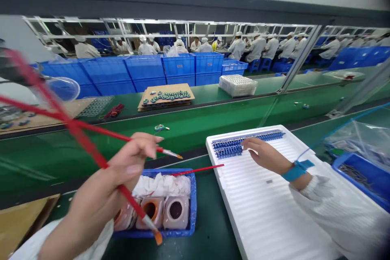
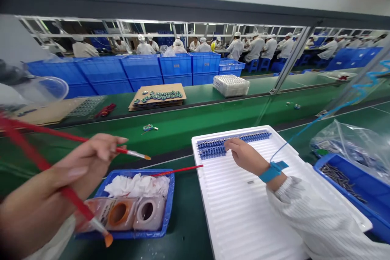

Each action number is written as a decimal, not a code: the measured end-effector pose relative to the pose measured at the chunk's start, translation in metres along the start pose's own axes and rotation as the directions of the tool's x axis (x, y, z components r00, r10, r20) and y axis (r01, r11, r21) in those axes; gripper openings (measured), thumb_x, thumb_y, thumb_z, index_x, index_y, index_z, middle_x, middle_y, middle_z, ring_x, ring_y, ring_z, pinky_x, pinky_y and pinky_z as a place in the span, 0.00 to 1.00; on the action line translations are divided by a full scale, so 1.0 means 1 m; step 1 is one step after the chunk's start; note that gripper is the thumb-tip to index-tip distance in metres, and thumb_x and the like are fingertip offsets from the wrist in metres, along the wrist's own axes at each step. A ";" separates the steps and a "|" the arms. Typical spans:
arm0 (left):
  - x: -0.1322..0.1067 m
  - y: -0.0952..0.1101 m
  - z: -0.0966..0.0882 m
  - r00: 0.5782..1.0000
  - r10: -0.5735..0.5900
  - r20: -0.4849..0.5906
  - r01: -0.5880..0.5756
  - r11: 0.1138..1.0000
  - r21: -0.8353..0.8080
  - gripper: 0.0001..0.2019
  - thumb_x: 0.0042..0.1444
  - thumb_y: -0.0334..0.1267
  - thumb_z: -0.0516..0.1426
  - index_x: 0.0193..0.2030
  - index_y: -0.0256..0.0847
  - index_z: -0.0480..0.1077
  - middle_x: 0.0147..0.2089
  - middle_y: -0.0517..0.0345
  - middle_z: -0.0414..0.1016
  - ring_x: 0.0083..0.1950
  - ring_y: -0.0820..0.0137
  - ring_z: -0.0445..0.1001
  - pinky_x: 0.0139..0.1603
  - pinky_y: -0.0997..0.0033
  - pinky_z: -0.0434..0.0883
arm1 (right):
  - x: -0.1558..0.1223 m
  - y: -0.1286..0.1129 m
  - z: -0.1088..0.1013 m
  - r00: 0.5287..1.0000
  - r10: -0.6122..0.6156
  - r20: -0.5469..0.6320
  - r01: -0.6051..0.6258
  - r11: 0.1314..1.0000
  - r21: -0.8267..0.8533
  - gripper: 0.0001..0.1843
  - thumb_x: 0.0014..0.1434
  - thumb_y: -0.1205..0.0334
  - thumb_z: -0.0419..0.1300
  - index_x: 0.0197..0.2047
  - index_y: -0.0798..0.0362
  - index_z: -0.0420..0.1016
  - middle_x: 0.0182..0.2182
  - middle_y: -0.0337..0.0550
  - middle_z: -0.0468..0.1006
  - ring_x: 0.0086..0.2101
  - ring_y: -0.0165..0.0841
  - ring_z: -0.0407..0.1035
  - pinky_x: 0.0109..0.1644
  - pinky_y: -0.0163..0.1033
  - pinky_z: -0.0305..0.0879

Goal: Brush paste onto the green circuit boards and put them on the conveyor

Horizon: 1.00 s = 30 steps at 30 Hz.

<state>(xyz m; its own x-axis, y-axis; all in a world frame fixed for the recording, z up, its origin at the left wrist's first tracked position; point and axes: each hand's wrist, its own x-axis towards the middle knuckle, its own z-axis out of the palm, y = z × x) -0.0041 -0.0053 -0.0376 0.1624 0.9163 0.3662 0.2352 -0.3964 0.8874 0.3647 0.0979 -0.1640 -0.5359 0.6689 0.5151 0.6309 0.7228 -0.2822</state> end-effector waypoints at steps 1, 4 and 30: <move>0.008 0.006 0.005 0.990 -0.034 0.133 0.037 0.999 -0.014 0.07 0.49 0.35 0.47 0.33 0.44 0.64 0.45 0.56 0.63 0.59 0.58 0.57 0.57 0.58 0.58 | 0.008 -0.009 -0.008 0.999 0.020 -0.026 -0.020 1.000 0.019 0.10 0.59 0.69 0.48 0.38 0.56 0.70 0.41 0.48 0.71 0.43 0.39 0.67 0.46 0.45 0.68; 0.038 0.028 0.024 0.828 -0.102 0.552 0.069 0.994 0.079 0.06 0.48 0.34 0.49 0.34 0.43 0.63 0.49 0.59 0.59 0.58 0.63 0.54 0.59 0.62 0.54 | 0.048 -0.047 -0.037 0.989 0.145 -0.029 -0.133 0.957 0.257 0.14 0.60 0.56 0.58 0.48 0.54 0.68 0.45 0.47 0.70 0.39 0.34 0.67 0.40 0.38 0.68; 0.205 -0.183 0.013 0.847 -0.311 0.430 -0.134 0.659 0.740 0.21 0.59 0.47 0.52 0.54 0.36 0.64 0.57 0.46 0.64 0.57 0.60 0.64 0.57 0.49 0.60 | 0.106 -0.045 -0.075 0.948 0.277 -0.156 0.009 0.466 0.885 0.22 0.55 0.46 0.63 0.28 0.59 0.73 0.17 0.42 0.68 0.17 0.25 0.61 0.15 0.25 0.56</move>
<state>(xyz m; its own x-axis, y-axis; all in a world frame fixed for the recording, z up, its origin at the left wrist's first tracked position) -0.0012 0.2545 -0.1287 0.4768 0.8747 -0.0865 0.8424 -0.4266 0.3291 0.3213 0.1236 -0.0363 -0.2460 0.8076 0.5360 -0.2075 0.4963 -0.8430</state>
